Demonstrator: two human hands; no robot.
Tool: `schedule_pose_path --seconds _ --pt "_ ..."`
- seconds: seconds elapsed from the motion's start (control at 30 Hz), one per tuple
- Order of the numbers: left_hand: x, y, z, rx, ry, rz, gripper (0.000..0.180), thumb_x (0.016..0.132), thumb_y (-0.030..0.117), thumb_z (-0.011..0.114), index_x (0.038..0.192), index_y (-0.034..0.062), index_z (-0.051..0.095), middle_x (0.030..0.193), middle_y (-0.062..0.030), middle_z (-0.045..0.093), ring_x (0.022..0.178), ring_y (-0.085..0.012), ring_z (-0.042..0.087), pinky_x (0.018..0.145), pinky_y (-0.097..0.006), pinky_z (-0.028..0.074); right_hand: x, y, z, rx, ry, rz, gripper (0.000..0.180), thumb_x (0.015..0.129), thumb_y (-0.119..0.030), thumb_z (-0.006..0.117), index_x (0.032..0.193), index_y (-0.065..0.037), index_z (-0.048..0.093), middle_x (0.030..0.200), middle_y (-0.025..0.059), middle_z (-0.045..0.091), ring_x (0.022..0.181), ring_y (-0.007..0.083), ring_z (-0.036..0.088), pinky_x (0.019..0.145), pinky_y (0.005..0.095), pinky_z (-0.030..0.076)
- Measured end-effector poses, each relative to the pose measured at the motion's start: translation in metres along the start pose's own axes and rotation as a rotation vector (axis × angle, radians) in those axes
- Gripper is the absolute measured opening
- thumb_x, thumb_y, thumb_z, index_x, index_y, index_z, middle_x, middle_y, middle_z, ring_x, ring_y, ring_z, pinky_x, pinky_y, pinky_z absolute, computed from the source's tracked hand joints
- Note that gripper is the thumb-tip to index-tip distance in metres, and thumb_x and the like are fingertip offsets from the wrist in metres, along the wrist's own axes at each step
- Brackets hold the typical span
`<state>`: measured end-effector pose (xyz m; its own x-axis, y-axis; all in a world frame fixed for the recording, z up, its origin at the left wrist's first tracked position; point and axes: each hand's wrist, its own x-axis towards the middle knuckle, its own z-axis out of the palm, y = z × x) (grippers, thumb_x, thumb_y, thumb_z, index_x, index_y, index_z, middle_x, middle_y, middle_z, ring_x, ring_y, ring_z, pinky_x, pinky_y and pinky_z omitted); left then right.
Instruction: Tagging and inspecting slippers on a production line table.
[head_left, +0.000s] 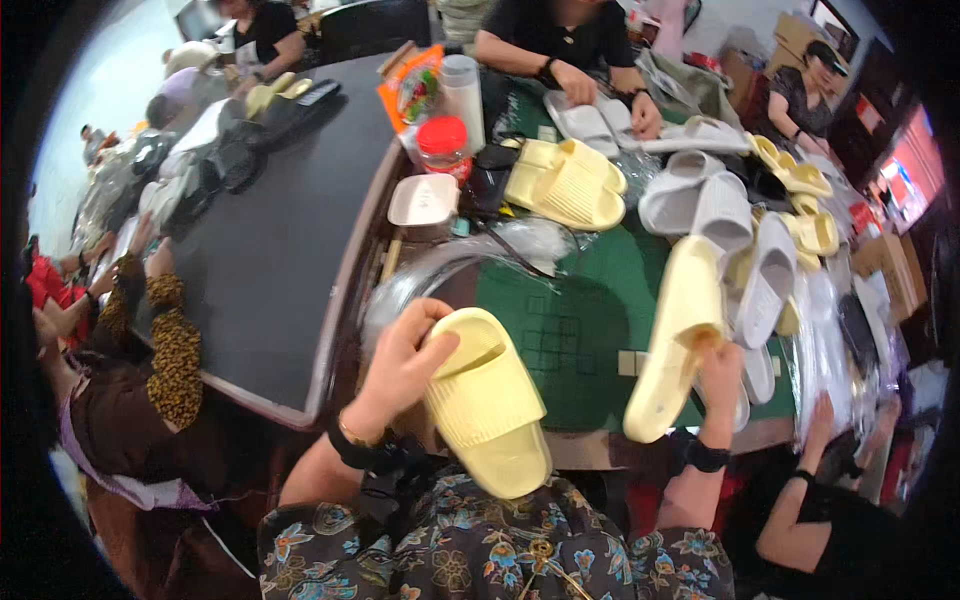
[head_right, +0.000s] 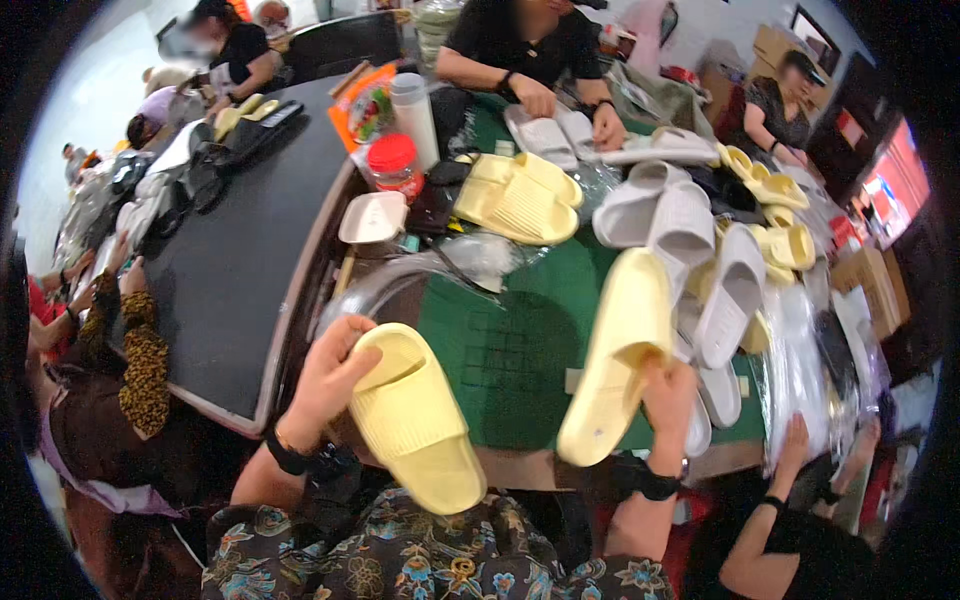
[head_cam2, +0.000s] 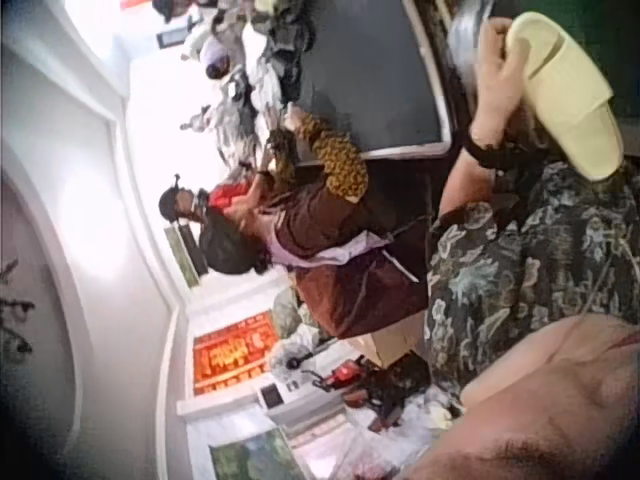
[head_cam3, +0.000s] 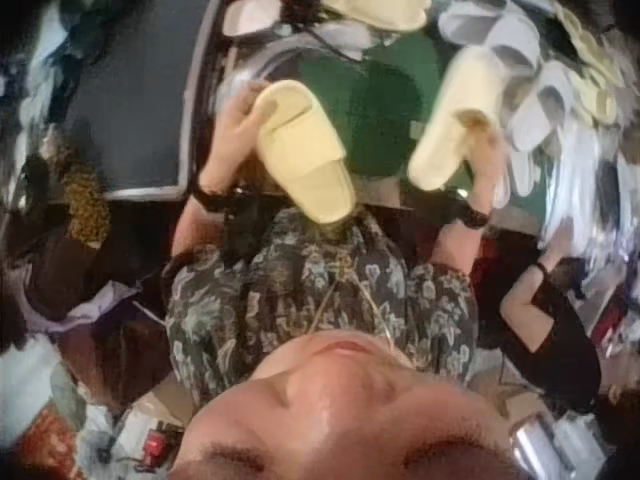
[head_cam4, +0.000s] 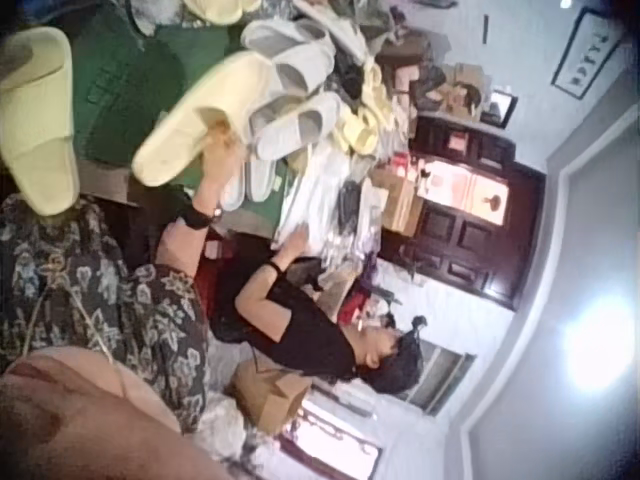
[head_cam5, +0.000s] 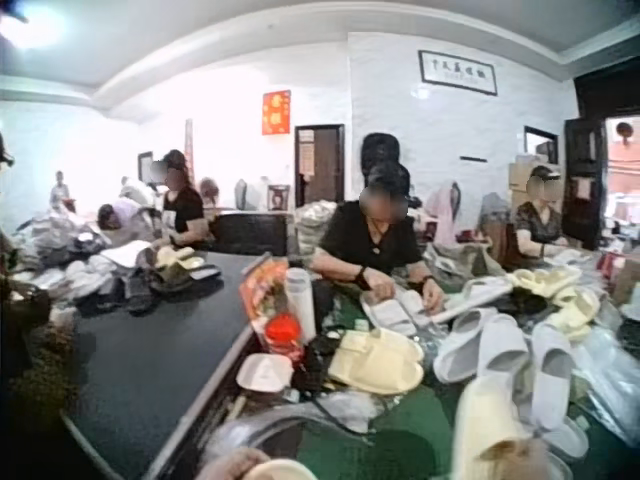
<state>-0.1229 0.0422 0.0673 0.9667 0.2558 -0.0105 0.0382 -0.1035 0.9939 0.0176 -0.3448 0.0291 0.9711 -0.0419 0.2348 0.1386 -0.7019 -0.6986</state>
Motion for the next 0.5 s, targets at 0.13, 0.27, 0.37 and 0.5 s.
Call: schedule_pose_path --seconds 0.13,0.27,0.37,0.5 --pt "0.041 -0.016 0.011 -0.094 -0.209 -0.186 0.039 0.088 0.019 0.065 0.117 -0.0041 0.054 0.108 -0.0094 0.063 0.098 -0.0154 0.059 0.083 -0.029 0.048 -0.025 -0.039 0.032 -0.174 -0.363 -0.019 0.026 0.08 -0.026 0.063 0.077 0.0 0.067 0.073 0.0242 0.062 0.068 0.0419 0.062 0.06 0.0458 0.048" --pt "0.046 -0.036 0.035 0.565 0.001 0.214 0.06 0.087 0.02 0.067 0.135 -0.0047 0.041 0.135 -0.0216 0.047 0.128 -0.0326 0.044 0.106 -0.041 0.035 -0.04 -0.036 0.054 -0.322 -0.422 -0.016 0.03 0.078 -0.033 0.064 0.08 -0.003 0.069 0.077 0.0214 0.065 0.075 0.0401 0.064 0.066 0.0482 0.05" --pt "0.02 -0.053 0.035 0.64 -0.061 0.188 0.068 0.082 0.022 0.072 0.136 -0.0041 0.04 0.137 -0.0227 0.044 0.13 -0.036 0.04 0.109 -0.041 0.033 -0.045 -0.032 0.059 -0.416 -0.468 0.067 0.033 0.079 -0.035 0.064 0.081 -0.003 0.069 0.078 0.0195 0.067 0.077 0.0391 0.065 0.069 0.0481 0.051" --pt "-0.01 -0.071 0.046 0.617 -0.121 0.144 0.061 0.084 0.017 0.071 0.135 -0.0012 0.043 0.138 -0.024 0.041 0.13 -0.0379 0.041 0.106 -0.041 0.036 -0.053 -0.047 0.061 -0.384 -0.554 0.092 0.039 0.081 -0.042 0.064 0.082 -0.003 0.069 0.078 0.0198 0.067 0.077 0.0388 0.065 0.07 0.0472 0.052"
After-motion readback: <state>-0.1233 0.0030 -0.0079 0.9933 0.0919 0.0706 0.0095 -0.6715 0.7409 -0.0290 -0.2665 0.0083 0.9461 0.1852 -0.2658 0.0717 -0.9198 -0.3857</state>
